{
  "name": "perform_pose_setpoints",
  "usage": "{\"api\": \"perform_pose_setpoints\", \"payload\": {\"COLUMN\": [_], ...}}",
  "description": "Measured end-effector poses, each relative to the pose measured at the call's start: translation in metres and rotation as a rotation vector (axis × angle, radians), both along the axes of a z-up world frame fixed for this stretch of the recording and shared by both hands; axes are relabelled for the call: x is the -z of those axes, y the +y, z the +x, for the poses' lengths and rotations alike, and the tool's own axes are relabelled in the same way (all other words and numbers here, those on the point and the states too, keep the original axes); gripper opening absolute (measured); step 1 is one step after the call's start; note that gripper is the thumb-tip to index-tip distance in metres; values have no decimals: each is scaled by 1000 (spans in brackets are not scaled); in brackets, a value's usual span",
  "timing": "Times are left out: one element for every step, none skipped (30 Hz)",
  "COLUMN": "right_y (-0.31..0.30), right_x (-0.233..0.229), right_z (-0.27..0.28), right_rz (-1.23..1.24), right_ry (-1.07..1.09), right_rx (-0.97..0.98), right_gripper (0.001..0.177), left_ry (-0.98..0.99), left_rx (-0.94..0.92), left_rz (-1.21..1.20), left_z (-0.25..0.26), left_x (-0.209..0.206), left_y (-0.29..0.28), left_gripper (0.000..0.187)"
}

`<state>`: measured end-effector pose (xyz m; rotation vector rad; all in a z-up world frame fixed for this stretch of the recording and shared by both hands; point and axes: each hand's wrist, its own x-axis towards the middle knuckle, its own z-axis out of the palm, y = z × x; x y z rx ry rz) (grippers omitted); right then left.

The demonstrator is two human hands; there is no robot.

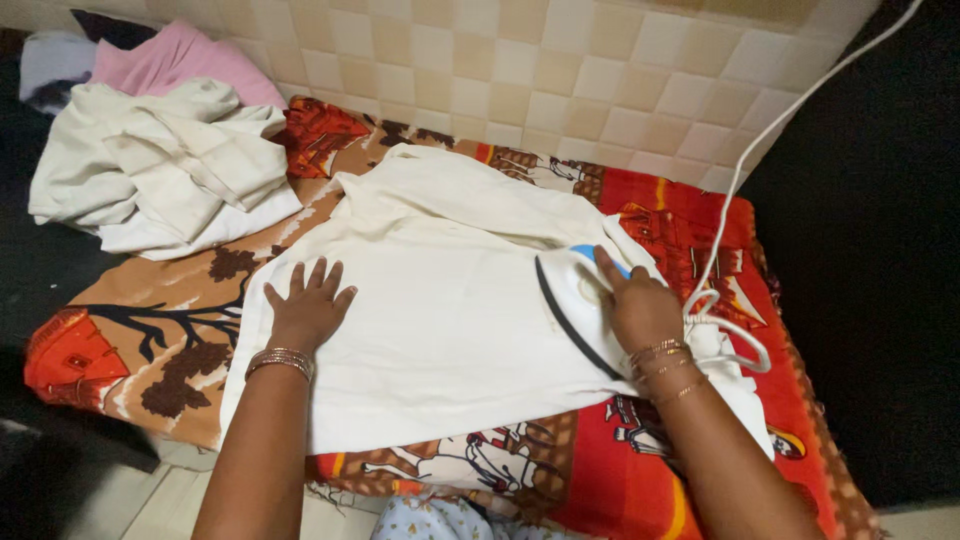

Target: The person irons a white shirt on a patterned bedsheet. They smooth the fabric, use a white and blue iron on the collar and sleeves, button the collar, and continue ironing the body of the shirt.

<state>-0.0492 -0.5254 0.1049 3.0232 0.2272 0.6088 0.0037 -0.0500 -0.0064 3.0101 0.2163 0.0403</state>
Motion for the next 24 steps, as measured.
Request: {"api": "perform_pose_setpoints", "payload": {"right_y": [5, 11, 17, 24, 32, 38, 43, 45, 44, 40, 36, 30, 23, 16, 7, -2, -13, -25, -39, -52, -64, -77, -90, -103], "right_x": [-3, -6, -8, -9, -9, -9, -8, -8, -7, -7, -8, -9, -10, -11, -12, -12, -12, -12, -12, -10, -5, 2, 8, 15], "right_z": [-10, -19, -27, -34, -39, -41, -43, -43, -42, -38, -33, -28, -22, -16, -11, -7, -2, 4, 10, 16, 21, 27, 34, 44], "right_rz": [9, 18, 26, 35, 45, 28, 13, -2, 10, 21, 35, 32, 32, 32, 32, 33, 30, 124, 211, 298, 426, 553, 679, 812], "right_ry": [14, 27, 29, 30, 33, 33, 31, 29, 33, 37, 38, 27, 12, -4, 3, 9, 17, 15, 15, 14, -61, -136, -208, -266], "right_rx": [-44, -87, -160, -232, -301, -324, -343, -362, -334, -307, -278, -237, -196, -155, -100, -46, 10, 48, 85, 122, 114, 107, 97, 20], "right_gripper": [73, 73, 72, 71, 70, 70, 71, 71, 71, 71, 71, 72, 72, 73, 73, 74, 74, 74, 75, 76, 77, 79, 81, 75], "left_ry": [4, -1, 0, 2, -1, -4, -8, -12, -13, -15, -15, -15, -19, -7, 3, 13, 7, 0, -4, -4, -2, 0, 0, 0], "left_rx": [-3, -8, -12, -15, -18, -20, -19, -20, -18, -15, -14, -12, -10, -13, -14, -15, -12, -8, -5, -2, -4, -6, -5, -3], "left_rz": [-5, -4, 0, 3, 3, 3, 4, 4, 7, 9, 7, 5, 8, 18, 29, 41, 47, 53, 53, 53, 48, 43, 45, 47], "left_z": [0, 0, -1, -1, -2, -2, -1, 0, 0, 0, 0, -1, 0, 0, 1, 2, 2, 2, 3, 4, 4, 6, 5, 6], "left_x": [0, 0, 1, 1, 2, 2, 1, 1, 2, 4, 5, 6, 6, 6, 5, 4, 4, 4, 6, 7, 8, 8, 10, 11], "left_y": [-1, -2, -2, -2, -2, -2, -1, -1, -1, -1, -1, -1, 0, 1, 1, 1, 1, 2, 0, 1, 2, 3, 5, 5], "left_gripper": [67, 67, 67, 67, 66, 66, 66, 66, 66, 67, 67, 67, 67, 67, 67, 68, 68, 68, 68, 68, 68, 68, 68, 68]}}
